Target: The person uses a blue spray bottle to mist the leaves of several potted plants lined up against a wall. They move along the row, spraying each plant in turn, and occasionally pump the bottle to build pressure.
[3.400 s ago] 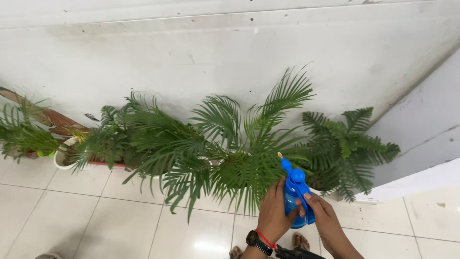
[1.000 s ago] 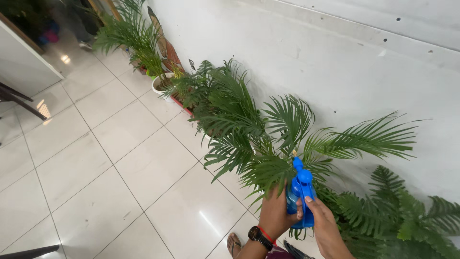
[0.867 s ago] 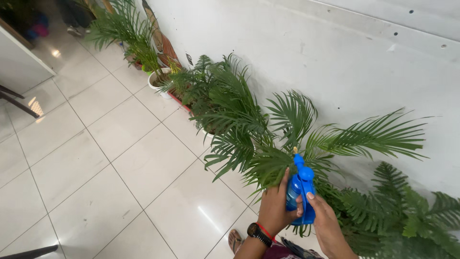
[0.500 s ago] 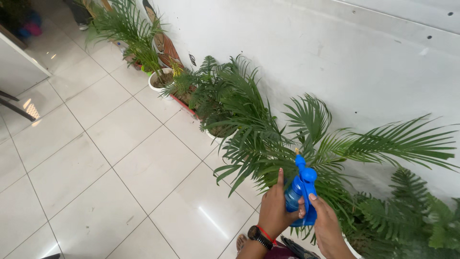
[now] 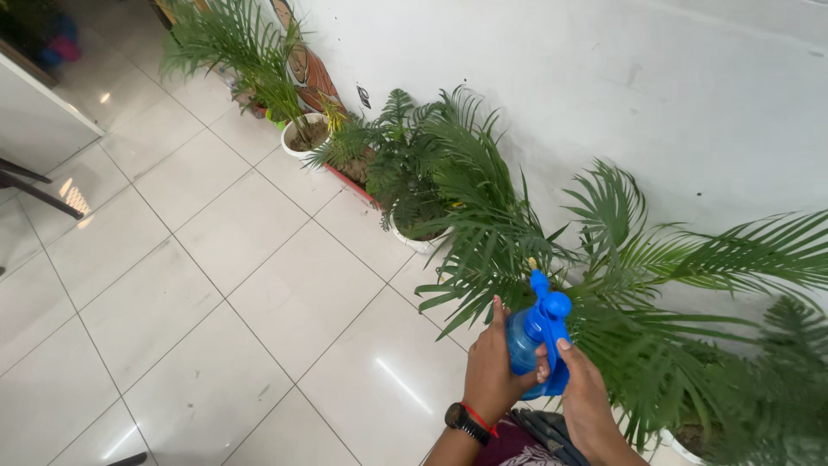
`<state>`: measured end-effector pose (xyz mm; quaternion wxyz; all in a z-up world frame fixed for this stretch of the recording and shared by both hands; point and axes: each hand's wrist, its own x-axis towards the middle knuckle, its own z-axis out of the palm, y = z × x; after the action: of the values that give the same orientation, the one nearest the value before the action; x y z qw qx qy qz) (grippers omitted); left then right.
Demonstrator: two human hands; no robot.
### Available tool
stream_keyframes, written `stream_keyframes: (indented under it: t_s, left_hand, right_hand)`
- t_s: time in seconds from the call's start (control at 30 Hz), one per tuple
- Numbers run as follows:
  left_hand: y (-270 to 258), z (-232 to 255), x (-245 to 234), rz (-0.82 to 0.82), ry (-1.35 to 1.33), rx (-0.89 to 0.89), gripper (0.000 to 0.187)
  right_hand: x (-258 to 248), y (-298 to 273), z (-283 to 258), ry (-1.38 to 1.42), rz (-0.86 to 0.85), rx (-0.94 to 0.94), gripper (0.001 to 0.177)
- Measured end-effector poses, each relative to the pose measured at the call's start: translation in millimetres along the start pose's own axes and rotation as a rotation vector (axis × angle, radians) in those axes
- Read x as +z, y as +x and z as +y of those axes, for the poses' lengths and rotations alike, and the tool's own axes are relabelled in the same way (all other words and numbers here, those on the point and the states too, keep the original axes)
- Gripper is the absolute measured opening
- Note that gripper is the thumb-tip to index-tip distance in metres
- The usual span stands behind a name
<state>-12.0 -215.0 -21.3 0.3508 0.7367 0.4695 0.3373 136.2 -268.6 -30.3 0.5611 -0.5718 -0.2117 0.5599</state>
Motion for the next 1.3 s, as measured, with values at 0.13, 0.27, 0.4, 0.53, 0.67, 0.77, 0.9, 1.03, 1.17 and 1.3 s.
stream_keyframes:
  t_s: [0.13, 0.27, 0.4, 0.53, 0.67, 0.77, 0.9, 1.03, 1.17, 1.3]
  left_hand:
    - [4.7, -10.4, -10.7, -0.027, 0.016, -0.061, 0.122]
    - [12.9, -19.6, -19.4, 0.074, 0.052, 0.02, 0.112]
    - [27.3, -32.1, -28.4, 0.056, 0.032, -0.046, 0.105]
    - [48.1, -52.3, -37.5, 0.076, 0.092, -0.061, 0.104]
    - [81.0, -71.2, -47.9, 0.086, 0.112, -0.117, 0.105]
    - [117.5, -83.4, -60.1, 0.11, 0.166, -0.088, 0.103]
    - [156.1, -93.1, -69.2, 0.145, 0.18, -0.067, 0.096]
    - [182.6, -101.9, -75.7, 0.107, 0.164, -0.083, 0.094]
    - [195.8, -114.8, -76.5, 0.105, 0.179, -0.102, 0.096]
    - [209.9, -120.2, -81.3, 0.107, 0.177, -0.146, 0.096]
  right_hand:
    - [16.0, 11.7, -1.6, 0.076, -0.024, 0.017, 0.045]
    - [26.2, 27.5, 8.6, 0.051, -0.091, -0.047, 0.041]
    - [38.3, 54.6, 13.6, 0.094, -0.143, -0.034, 0.041]
    - [61.9, 80.6, -0.8, 0.159, -0.136, 0.067, 0.043]
    - [97.0, 116.7, -17.1, 0.135, -0.159, 0.112, 0.041]
    - [123.3, 147.3, -30.5, 0.148, -0.212, 0.077, 0.038]
    - [142.4, 185.5, -48.8, 0.223, -0.258, 0.103, 0.042]
    - [149.2, 219.5, -63.6, 0.267, -0.309, 0.194, 0.043]
    - [147.7, 248.0, -60.3, 0.247, -0.315, 0.237, 0.036]
    - [152.7, 270.7, -52.9, 0.268, -0.373, 0.233, 0.035]
